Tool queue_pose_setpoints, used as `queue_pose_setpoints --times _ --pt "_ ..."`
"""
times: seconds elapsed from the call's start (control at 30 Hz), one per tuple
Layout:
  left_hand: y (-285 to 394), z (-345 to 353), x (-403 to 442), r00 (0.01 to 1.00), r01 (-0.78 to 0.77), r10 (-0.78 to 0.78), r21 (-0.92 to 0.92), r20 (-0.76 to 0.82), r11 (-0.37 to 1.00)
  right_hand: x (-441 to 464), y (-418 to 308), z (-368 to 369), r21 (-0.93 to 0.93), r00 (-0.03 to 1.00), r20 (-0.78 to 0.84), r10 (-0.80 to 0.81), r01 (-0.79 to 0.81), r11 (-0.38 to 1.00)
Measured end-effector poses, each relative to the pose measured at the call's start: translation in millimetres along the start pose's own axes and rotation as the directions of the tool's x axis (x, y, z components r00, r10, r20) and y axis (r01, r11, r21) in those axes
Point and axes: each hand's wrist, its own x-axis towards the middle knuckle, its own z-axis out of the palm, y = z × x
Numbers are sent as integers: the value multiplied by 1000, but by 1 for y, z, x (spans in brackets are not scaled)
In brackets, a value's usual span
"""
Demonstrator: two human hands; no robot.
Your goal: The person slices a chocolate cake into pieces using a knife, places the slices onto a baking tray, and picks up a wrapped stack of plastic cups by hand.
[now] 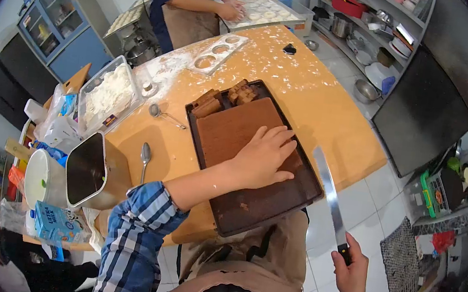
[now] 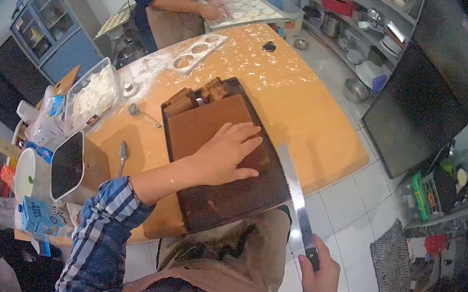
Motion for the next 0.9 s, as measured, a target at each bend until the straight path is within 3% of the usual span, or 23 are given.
queue_pose_setpoints --times 0.1,0.23,0.43,0.73,0.9 --pt "6 14 1 999 49 -50 75 9 996 -8 -10 -8 -111 993 82 80 -70 991" --pt "2 27 4 996 55 -62 118 59 991 -13 -7 -14 -250 980 131 -153 182 951" --pt "-1 29 4 989 63 -82 145 124 987 -8 -15 -17 -414 961 220 -166 246 877" --pt "-2 27 7 990 51 -70 146 124 988 8 -24 -11 -498 950 287 -127 261 827" --pt "-2 27 8 991 52 -68 140 112 989 16 -20 -1 -441 948 282 -145 263 858"
